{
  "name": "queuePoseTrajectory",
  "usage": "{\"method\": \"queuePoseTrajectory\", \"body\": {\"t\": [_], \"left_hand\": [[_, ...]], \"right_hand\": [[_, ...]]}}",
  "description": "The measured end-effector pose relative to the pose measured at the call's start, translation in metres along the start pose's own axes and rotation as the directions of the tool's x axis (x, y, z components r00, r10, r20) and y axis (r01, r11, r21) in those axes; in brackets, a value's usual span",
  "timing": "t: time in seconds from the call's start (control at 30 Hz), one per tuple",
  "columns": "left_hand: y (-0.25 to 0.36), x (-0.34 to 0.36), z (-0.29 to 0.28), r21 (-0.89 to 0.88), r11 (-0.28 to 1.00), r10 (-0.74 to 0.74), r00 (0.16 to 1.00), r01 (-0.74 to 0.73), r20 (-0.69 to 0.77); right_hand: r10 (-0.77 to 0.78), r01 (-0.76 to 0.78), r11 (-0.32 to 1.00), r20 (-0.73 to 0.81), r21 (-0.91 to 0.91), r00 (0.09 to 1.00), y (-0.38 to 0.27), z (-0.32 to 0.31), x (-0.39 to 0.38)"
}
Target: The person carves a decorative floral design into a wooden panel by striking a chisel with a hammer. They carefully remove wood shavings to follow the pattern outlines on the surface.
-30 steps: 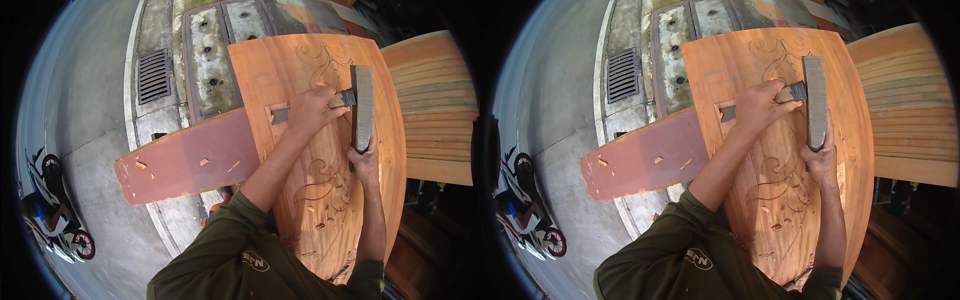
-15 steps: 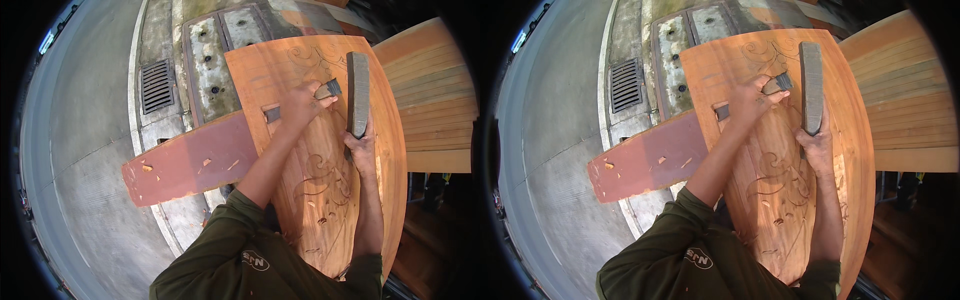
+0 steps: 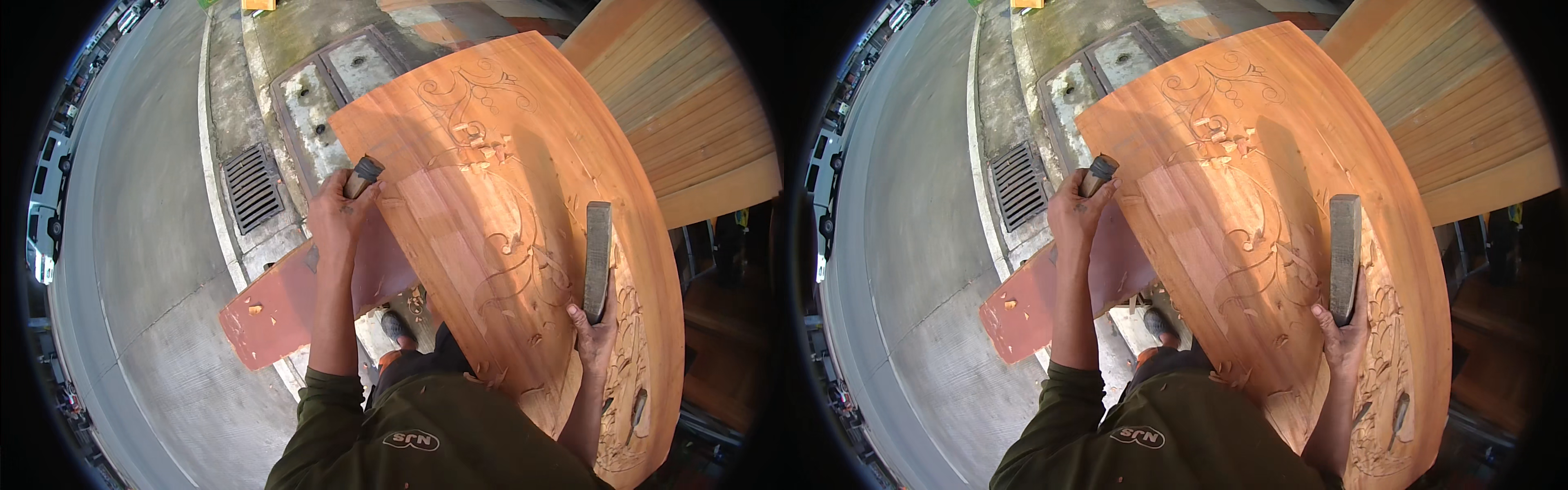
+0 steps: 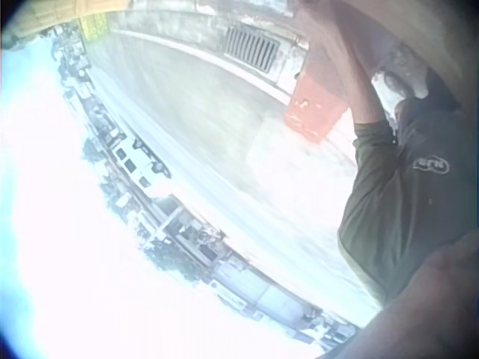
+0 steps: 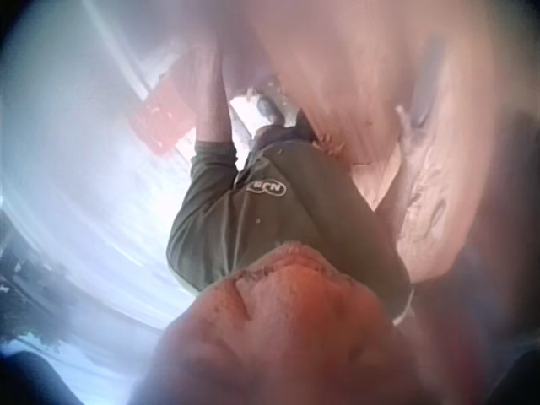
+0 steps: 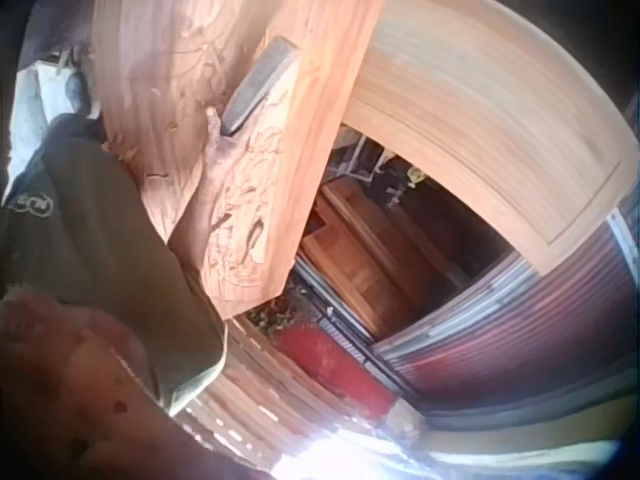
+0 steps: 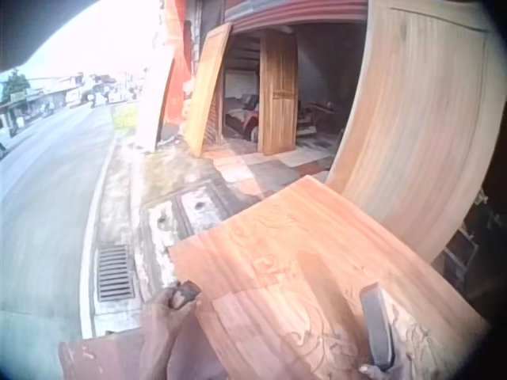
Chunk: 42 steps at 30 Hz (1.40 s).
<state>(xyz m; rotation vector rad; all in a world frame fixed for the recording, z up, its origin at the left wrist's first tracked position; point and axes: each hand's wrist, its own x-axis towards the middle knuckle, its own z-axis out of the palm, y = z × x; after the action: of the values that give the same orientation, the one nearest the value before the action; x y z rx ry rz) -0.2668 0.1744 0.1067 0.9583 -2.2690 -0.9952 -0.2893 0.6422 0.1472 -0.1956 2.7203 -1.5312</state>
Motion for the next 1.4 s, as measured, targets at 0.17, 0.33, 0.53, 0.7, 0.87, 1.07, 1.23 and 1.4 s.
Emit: {"method": "queuePoseTrajectory", "body": {"t": [0.17,0.33,0.53,0.7,0.87,1.07,1.23,1.4], "left_hand": [[0.002,-0.028,0.039,0.086,0.990,0.104,0.992,-0.111,0.077],[-0.010,-0.035,0.030,0.138,0.990,0.021,0.992,-0.038,0.122],[-0.046,-0.073,0.014,-0.040,0.996,-0.075,0.989,0.081,0.128],[-0.063,-0.124,-0.021,0.157,0.975,-0.181,0.973,0.158,0.141],[-0.102,-0.167,-0.065,0.213,0.964,-0.172,0.984,0.159,0.046],[-0.139,-0.194,-0.074,0.189,0.959,-0.210,0.977,0.213,-0.033],[-0.188,-0.198,-0.073,-0.019,0.985,-0.170,0.985,0.169,-0.039],[-0.203,-0.194,-0.078,-0.042,0.987,-0.158,0.987,0.157,-0.023]], "right_hand": [[0.012,-0.077,0.812,-0.115,-0.578,0.993,0.004,-0.030,-0.049],[-0.075,-0.035,0.649,-0.111,-0.760,0.991,0.021,-0.051,-0.086],[-0.172,-0.001,0.598,-0.129,-0.802,0.977,0.043,-0.053,-0.117],[-0.201,0.049,0.631,-0.102,-0.775,0.974,0.044,-0.060,-0.120],[-0.294,0.122,0.638,-0.094,-0.760,0.951,0.051,-0.061,-0.113],[-0.269,0.050,0.638,-0.161,-0.768,0.949,0.068,-0.065,-0.100],[-0.260,0.076,0.700,-0.154,-0.710,0.953,0.063,-0.063,-0.104],[-0.235,0.089,0.807,-0.178,-0.584,0.956,0.054,-0.067,-0.147]]}}
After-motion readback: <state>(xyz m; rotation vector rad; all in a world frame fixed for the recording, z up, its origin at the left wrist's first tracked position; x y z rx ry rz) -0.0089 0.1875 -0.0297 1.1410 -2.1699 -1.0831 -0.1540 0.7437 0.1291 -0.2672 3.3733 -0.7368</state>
